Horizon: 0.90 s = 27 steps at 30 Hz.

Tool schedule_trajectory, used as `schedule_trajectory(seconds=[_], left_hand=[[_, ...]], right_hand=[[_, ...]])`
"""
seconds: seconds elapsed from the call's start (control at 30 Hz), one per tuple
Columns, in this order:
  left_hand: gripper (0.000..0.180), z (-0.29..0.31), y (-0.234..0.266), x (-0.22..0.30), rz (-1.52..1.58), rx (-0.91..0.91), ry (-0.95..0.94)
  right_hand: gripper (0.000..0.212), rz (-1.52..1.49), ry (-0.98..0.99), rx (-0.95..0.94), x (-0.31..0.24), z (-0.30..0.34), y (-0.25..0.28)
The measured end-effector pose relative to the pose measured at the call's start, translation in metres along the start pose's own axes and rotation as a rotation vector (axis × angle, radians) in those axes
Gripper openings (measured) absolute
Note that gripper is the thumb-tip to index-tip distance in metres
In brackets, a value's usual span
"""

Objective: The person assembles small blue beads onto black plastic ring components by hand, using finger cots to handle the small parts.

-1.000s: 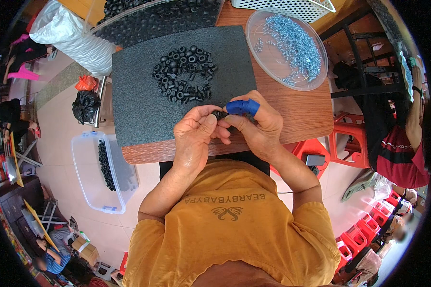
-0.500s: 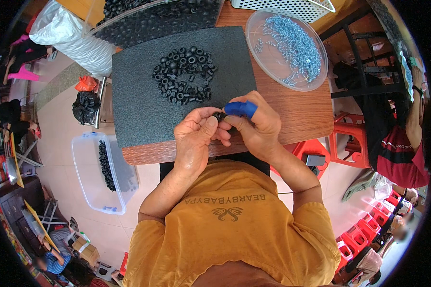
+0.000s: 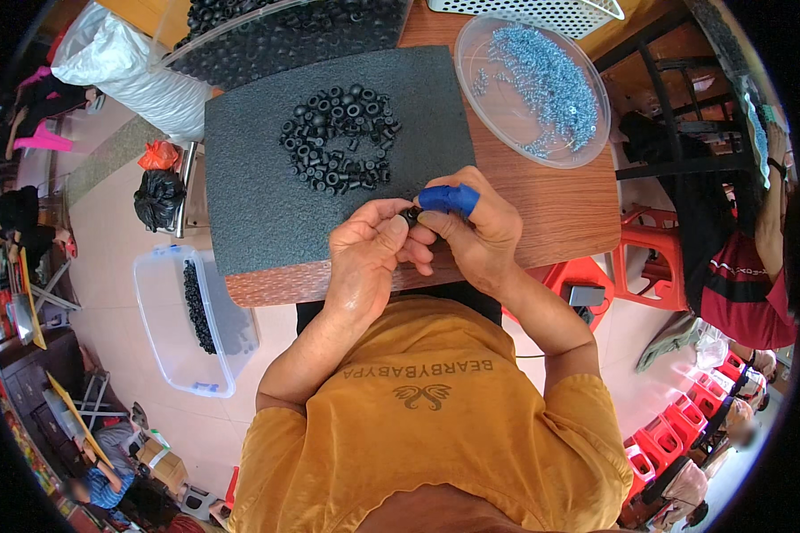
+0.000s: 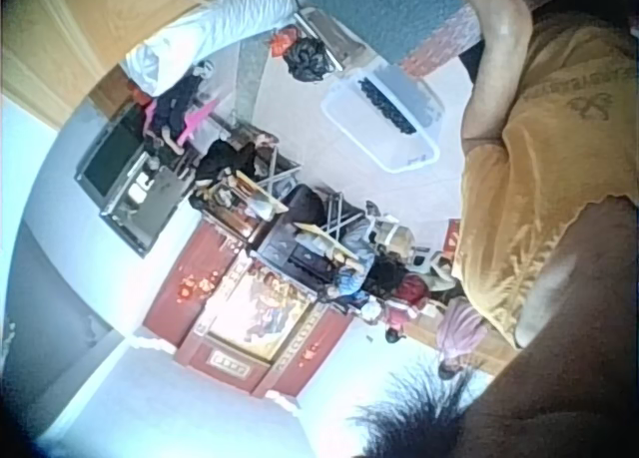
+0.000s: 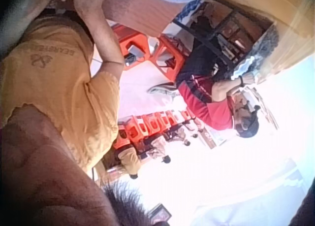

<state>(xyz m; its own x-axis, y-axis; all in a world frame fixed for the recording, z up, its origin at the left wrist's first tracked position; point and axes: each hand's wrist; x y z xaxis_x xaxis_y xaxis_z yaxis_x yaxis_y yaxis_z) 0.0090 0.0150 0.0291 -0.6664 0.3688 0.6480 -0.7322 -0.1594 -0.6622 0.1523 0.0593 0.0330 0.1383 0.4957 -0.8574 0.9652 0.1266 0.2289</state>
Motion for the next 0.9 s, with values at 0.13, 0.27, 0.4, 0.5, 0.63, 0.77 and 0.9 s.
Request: schedule_trajectory(seconds=[0.13, 0.27, 0.4, 0.5, 0.63, 0.77, 0.9], left_hand=[[0.019, -0.0023, 0.0015, -0.0007, 0.052, -0.013, 0.029], [0.018, -0.0028, 0.0019, -0.0020, 0.025, -0.016, 0.009], [0.018, -0.0033, -0.0024, -0.0010, -0.024, 0.019, 0.022], [0.017, -0.0043, -0.0014, -0.0018, -0.011, 0.008, 0.019], [0.017, -0.0024, 0.0000, -0.0021, 0.005, -0.005, 0.008], [0.018, -0.0022, -0.0019, 0.0005, -0.046, 0.021, 0.005], [0.018, -0.0008, -0.0024, 0.0014, -0.063, 0.004, -0.007]], right_hand=[[0.018, 0.010, 0.007, -0.012, 0.0022, 0.0011, 0.0005], [0.019, -0.006, 0.003, -0.009, 0.0041, 0.0032, 0.0001], [0.020, -0.020, -0.010, -0.009, 0.0030, 0.0026, 0.0003], [0.019, -0.022, -0.011, -0.010, 0.0040, 0.0025, 0.0001], [0.019, -0.047, -0.044, -0.003, 0.0005, 0.0025, -0.0012], [0.020, 0.091, 0.072, -0.014, 0.0009, -0.0033, -0.0009], [0.021, 0.169, 0.197, -0.017, 0.0019, -0.0041, 0.0015]])
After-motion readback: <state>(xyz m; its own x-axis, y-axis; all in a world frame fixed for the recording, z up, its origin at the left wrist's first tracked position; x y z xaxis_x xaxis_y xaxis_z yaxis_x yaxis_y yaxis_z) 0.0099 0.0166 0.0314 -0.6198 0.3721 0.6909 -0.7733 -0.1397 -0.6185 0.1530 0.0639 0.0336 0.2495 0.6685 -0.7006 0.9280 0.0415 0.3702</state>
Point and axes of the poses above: each hand's wrist, its own z-axis away from the middle knuckle, its own y-axis out of the back of the hand, x = y × z, and after that the axes turned 4 degrees about y, right-handed
